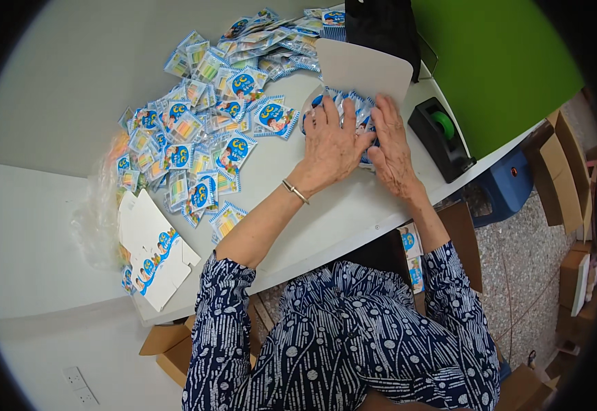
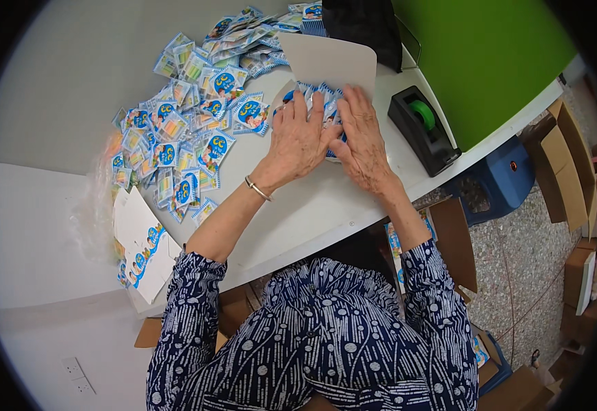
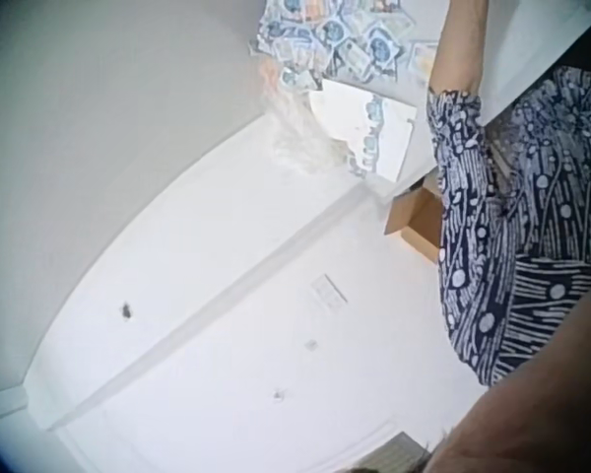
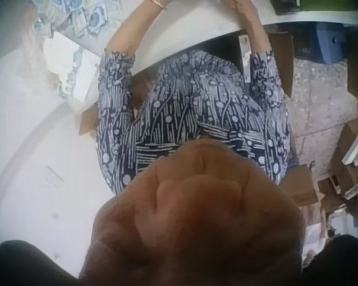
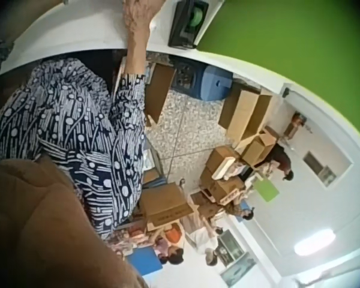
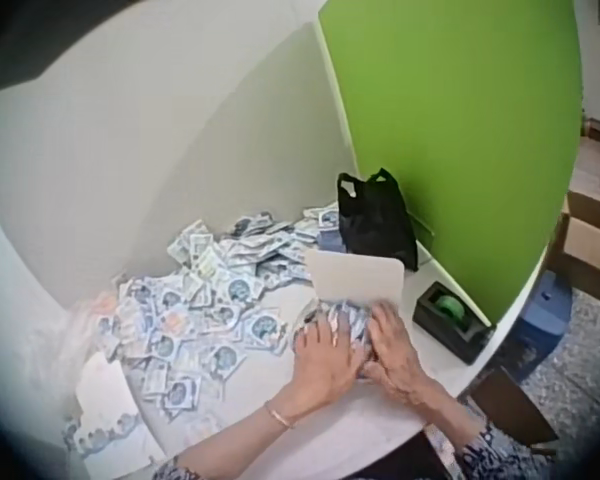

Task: Sorting small blue product packets and placing them into cardboard boxes on a table.

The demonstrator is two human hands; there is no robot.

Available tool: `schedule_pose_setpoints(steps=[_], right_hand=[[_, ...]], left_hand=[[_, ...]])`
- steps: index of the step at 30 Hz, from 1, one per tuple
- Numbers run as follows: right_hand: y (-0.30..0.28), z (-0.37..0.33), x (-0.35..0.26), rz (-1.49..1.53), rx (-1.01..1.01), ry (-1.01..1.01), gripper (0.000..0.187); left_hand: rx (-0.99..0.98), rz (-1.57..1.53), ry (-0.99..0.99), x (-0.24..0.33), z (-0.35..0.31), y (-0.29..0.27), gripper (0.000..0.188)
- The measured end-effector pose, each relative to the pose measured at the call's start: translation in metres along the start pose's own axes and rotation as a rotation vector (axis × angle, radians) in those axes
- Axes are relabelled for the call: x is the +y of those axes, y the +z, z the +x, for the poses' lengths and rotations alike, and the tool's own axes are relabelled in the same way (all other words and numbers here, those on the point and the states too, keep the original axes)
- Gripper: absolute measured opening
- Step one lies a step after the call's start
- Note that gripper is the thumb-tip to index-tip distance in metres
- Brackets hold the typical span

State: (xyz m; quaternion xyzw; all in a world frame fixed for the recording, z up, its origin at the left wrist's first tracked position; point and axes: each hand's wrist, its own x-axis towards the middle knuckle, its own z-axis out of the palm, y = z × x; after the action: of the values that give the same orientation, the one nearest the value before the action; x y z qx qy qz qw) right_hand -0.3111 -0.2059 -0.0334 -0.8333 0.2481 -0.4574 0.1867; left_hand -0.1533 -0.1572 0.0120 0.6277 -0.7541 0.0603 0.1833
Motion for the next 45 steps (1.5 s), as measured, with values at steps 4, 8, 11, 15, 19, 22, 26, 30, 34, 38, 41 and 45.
schedule_pose_setpoints(steps=[4,8,11,15,19,22,26,30,34,38,41,45], right_hand=[[-0.006,0.015,0.0,-0.113,-0.135,-0.124,0.077],[-0.012,0.028,-0.011,-0.264,-0.347,-0.143,0.087],[-0.013,0.029,-0.013,-0.369,-0.363,-0.18,0.085],[-0.017,0.034,-0.017,-0.385,-0.492,-0.111,0.085],[-0.017,0.038,-0.017,-0.383,-0.512,-0.1,0.078],[-0.013,0.039,-0.014,-0.371,-0.526,-0.126,0.074],[-0.029,0.03,-0.002,-0.27,-0.593,-0.14,0.073],[-0.033,0.016,-0.014,-0.06,-0.53,-0.195,0.077],[-0.03,0.021,-0.035,-0.148,-0.59,-0.348,0.074],[-0.028,0.026,-0.039,-0.231,-0.698,-0.421,0.07],[-0.025,0.026,-0.041,-0.212,-0.805,-0.367,0.073],[-0.025,0.028,-0.043,-0.187,-0.807,-0.337,0.08]], left_hand=[[-0.007,0.048,0.014,-0.004,-0.003,0.001,0.067],[-0.007,0.086,0.016,-0.017,-0.007,0.0,0.068],[0.045,-0.3,0.01,-0.027,-0.008,-0.012,0.062],[0.336,-0.422,-0.09,-0.053,-0.002,-0.034,0.048],[0.114,-0.949,-0.459,-0.095,0.006,-0.038,0.044],[0.02,-1.214,-0.534,-0.1,-0.003,0.017,0.05],[0.046,-1.04,-0.209,-0.06,-0.044,0.003,0.054],[-0.014,-1.409,-0.683,-0.022,-0.079,-0.037,0.071],[0.121,-1.428,-0.721,-0.043,-0.071,-0.025,0.062],[0.191,-1.629,-0.676,-0.019,-0.056,-0.009,0.059],[0.251,-1.762,-0.751,-0.008,-0.057,-0.011,0.055],[0.279,-1.733,-0.818,-0.007,-0.057,-0.009,0.057]])
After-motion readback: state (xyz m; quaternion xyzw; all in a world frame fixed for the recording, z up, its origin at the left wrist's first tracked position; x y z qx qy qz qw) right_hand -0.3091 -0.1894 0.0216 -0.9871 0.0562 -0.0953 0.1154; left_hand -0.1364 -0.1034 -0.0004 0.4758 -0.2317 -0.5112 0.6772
